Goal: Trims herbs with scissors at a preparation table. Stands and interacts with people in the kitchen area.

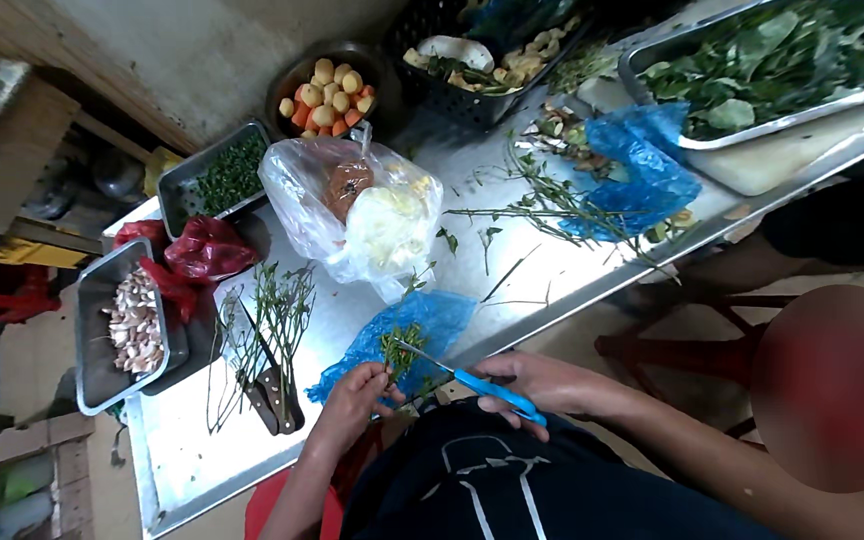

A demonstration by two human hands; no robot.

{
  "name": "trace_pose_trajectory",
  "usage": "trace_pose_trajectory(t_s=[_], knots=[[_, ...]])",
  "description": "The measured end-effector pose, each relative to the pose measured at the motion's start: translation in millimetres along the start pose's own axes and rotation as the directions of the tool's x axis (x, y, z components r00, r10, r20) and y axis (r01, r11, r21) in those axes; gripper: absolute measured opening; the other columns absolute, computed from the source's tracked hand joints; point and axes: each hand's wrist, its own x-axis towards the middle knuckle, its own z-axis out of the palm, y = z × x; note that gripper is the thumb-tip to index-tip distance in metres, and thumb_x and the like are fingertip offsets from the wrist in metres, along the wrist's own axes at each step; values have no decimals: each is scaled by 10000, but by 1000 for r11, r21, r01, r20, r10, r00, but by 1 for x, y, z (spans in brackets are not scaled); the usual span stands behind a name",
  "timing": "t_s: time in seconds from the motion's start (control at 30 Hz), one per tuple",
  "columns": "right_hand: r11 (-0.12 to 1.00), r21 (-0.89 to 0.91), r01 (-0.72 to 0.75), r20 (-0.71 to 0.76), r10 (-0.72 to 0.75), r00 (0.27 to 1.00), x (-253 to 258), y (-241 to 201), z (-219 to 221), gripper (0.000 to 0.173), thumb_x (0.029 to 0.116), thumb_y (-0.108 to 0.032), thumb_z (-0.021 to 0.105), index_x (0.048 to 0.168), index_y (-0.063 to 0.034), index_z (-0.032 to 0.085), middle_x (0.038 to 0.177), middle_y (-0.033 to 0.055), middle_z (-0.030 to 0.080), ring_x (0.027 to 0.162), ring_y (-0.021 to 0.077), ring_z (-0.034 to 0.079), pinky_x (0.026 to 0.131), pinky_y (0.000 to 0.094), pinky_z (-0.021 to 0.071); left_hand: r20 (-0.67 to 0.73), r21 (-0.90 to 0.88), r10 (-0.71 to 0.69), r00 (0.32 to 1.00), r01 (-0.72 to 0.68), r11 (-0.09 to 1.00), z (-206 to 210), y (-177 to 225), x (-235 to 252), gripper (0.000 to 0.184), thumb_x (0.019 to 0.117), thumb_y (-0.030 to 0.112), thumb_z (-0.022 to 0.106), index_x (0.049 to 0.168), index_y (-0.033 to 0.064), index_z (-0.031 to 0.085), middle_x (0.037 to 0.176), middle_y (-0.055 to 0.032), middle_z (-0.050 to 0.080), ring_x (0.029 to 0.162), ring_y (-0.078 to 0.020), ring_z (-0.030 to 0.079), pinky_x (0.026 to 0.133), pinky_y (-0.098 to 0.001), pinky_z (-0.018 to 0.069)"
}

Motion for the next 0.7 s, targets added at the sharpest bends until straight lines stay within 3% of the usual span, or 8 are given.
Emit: trace_pose_trajectory(t_s=[0.5,0.7], knots=[[992,-109,-63,0,64,998,11,15,5,399,1031,-252,630,1380,-69,566,750,3,623,517,60,561,503,222,505,8,-32,-66,998,66,997,-1,-16,3,249,1087,119,394,1215,-15,560,1042,-102,697,904,-194,731,761,-347,624],[999,-28,-47,-32,46,998,6,24,1,384,1031,-233,630,1363,-55,554,739,-6,611,527,69,583,513,230,526,10,-34,-79,997,80,996,-3,-20,1,257,1085,134,399,1227,-16,552,1044,-109,695,903,-207,732,769,-367,626]])
